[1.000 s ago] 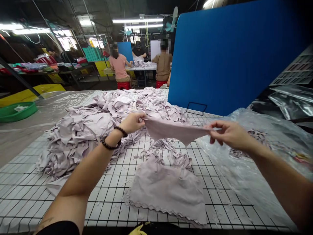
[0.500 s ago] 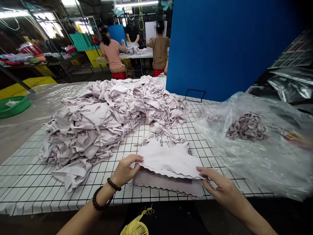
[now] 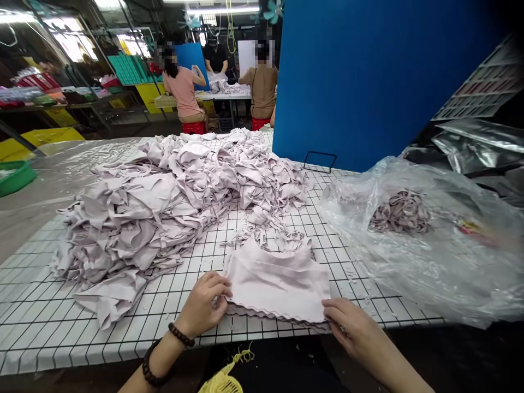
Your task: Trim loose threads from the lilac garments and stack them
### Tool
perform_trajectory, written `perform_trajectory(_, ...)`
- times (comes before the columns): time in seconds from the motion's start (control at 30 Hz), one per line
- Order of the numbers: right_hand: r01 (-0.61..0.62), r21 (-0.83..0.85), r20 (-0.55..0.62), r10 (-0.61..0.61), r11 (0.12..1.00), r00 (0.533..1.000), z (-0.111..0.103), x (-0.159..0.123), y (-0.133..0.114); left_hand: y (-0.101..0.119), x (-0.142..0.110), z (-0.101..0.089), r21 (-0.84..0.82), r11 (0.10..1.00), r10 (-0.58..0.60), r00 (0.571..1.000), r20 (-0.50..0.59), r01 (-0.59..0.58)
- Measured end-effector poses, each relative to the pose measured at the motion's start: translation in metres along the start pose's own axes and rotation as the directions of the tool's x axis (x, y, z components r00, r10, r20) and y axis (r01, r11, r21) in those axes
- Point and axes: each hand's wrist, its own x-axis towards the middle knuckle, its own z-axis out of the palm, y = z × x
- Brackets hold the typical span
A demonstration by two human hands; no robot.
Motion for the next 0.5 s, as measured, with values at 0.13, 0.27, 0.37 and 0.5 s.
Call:
perform_trajectory(0.13, -0.098, 0.033, 0.052, 0.097, 0.995, 0.994, -0.025, 0.028, -0.003, 0.041, 0.014, -0.011, 0.072, 0.995, -0.076, 0.996, 0.046, 0.072)
perform_trajectory(0.27, -0.157, 0.000, -0.088, 0.156, 0.988, 0.984, -0.039, 0.105, 0.004, 0.095, 0.054, 0.018, -0.292, 0.956, 0.080, 0.987, 0.140, -0.036)
perform_trajectory(0.37, -0.133, -0.186, 0.022, 0.139, 0.973, 0.990, -0.024, 0.167, 0.014, 0.114, 0.093, 0.057, -0.572, 0.819, 0.143, 0.950, 0.277, 0.043)
perform_trajectory(0.5, -0.090, -0.366, 0.228, 0.183, 0.926, 0.956, 0.003, 0.212, 0.023, 0.105, 0.125, 0.095, -0.751, 0.542, 0.062, 0.873, 0.484, 0.378)
